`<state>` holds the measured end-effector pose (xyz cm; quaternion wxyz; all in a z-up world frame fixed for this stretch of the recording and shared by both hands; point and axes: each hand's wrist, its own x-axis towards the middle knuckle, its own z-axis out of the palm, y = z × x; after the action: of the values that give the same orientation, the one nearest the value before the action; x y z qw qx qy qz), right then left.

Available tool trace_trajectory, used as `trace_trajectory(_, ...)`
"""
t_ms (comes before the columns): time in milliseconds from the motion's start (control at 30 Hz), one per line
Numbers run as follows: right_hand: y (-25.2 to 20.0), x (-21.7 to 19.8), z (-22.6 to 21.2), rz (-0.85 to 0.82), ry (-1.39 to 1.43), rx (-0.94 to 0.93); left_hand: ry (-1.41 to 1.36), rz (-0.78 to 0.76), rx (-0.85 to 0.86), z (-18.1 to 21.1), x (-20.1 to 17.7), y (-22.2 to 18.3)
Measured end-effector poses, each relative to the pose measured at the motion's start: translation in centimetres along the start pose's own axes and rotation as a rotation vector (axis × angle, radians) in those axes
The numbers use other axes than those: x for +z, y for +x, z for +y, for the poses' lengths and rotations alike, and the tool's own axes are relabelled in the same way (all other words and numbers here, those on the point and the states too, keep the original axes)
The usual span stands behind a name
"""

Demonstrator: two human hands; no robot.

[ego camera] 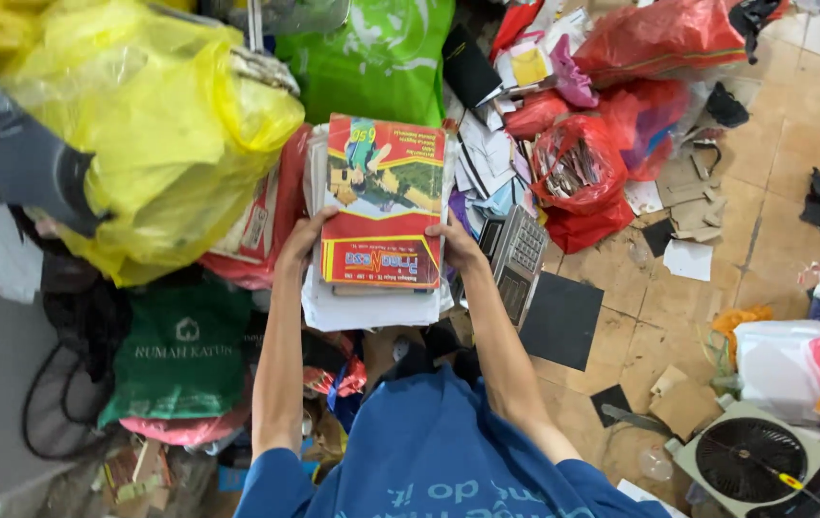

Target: Counting and recording stacks of books and documents in a workspace.

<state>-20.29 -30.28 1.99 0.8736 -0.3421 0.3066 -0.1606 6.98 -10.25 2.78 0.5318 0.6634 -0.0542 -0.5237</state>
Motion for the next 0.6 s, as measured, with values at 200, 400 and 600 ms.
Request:
trace_trajectory(200, 0.6, 1.4, -0.2, 0.126, 0.027, 0.075, 0.053, -0.052, -0.021, -1.2, -1.5, 3.1)
trace_trajectory(400, -1.0, 5.3, -2.4, 0.106, -0.145, 0.005, -0.182, -0.104, -0.094, -3.0, -2.4, 5.3)
trace_trajectory(600, -1.2, 5.5, -2.8, 0.115, -0.118, 0.022, -0.230, -0.102, -0.107, -2.4, -2.4, 4.7)
